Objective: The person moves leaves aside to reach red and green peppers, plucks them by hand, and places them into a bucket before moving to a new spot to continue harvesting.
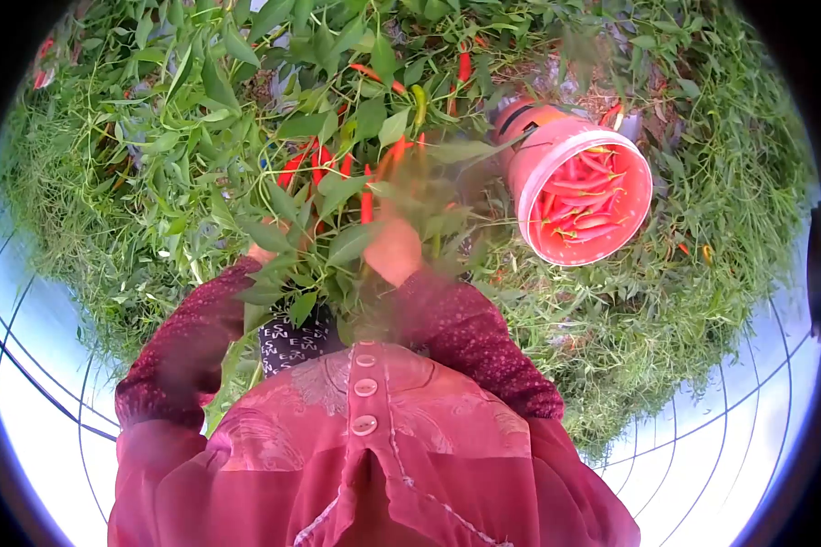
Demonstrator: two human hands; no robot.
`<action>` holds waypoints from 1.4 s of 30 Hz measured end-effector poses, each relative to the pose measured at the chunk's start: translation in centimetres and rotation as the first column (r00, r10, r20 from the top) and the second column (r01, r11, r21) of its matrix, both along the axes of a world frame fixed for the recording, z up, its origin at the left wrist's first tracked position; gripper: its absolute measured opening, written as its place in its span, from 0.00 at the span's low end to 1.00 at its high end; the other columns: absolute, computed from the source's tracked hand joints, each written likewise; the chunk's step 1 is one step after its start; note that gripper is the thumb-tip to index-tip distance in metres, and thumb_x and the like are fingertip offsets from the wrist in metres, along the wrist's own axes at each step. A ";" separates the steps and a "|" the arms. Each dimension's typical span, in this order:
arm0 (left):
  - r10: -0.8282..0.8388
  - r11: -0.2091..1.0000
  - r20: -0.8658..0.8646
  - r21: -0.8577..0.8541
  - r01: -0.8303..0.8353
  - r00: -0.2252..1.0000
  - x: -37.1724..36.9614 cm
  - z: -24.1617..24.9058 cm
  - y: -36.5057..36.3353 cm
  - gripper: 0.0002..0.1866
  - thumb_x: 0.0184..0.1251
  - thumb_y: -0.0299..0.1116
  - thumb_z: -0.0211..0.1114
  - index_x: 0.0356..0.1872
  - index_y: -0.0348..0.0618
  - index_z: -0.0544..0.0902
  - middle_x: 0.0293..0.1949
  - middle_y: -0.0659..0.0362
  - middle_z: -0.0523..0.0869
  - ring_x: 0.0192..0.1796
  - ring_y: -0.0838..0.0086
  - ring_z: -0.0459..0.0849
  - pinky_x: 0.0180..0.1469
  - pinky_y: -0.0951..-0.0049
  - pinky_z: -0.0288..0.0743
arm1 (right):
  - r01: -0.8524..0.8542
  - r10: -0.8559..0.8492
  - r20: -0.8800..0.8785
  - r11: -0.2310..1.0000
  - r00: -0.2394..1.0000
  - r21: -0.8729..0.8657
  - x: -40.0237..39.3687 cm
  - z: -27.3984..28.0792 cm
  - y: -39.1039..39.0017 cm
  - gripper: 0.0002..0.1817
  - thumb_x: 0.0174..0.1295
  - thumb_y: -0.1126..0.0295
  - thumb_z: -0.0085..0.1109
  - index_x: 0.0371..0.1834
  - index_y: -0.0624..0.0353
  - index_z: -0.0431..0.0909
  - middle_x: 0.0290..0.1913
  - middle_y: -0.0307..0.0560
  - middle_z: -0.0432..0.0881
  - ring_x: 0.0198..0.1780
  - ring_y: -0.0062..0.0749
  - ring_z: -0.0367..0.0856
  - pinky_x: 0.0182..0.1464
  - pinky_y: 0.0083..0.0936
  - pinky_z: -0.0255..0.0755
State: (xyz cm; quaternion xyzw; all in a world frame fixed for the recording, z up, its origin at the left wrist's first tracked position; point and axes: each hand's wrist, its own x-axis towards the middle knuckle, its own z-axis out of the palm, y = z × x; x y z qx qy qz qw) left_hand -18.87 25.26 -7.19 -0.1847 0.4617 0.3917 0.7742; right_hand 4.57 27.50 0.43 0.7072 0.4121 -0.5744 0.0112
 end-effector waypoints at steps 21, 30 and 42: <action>0.127 0.965 0.195 0.204 -0.167 0.972 -1.2 0.5 -1.8 0.22 0.71 0.39 0.43 0.61 0.39 0.64 0.61 0.50 0.67 0.64 0.58 0.63 0.69 0.57 0.57 | 0.807 -0.730 -0.648 0.507 0.215 -0.304 11.2 6.4 -0.6 0.07 0.61 0.74 0.51 0.42 0.61 0.72 0.27 0.40 0.76 0.31 0.25 0.75 0.38 0.24 0.71; 0.037 0.993 0.005 0.115 -0.037 0.999 0.2 1.5 -0.8 0.21 0.69 0.38 0.45 0.59 0.38 0.65 0.61 0.51 0.66 0.62 0.61 0.65 0.64 0.63 0.61 | 0.274 -0.369 -0.389 0.921 0.844 -0.278 0.2 -6.0 4.3 0.14 0.55 0.65 0.57 0.36 0.67 0.74 0.31 0.49 0.80 0.28 0.28 0.81 0.32 0.21 0.74; 0.111 0.956 0.199 0.247 -0.159 0.974 3.1 2.7 0.9 0.16 0.67 0.35 0.50 0.52 0.38 0.71 0.46 0.53 0.76 0.47 0.66 0.72 0.58 0.66 0.66 | 0.566 -0.798 -0.325 0.593 0.507 -0.573 1.3 -2.4 2.4 0.11 0.54 0.70 0.60 0.41 0.59 0.77 0.32 0.36 0.79 0.32 0.23 0.76 0.35 0.20 0.70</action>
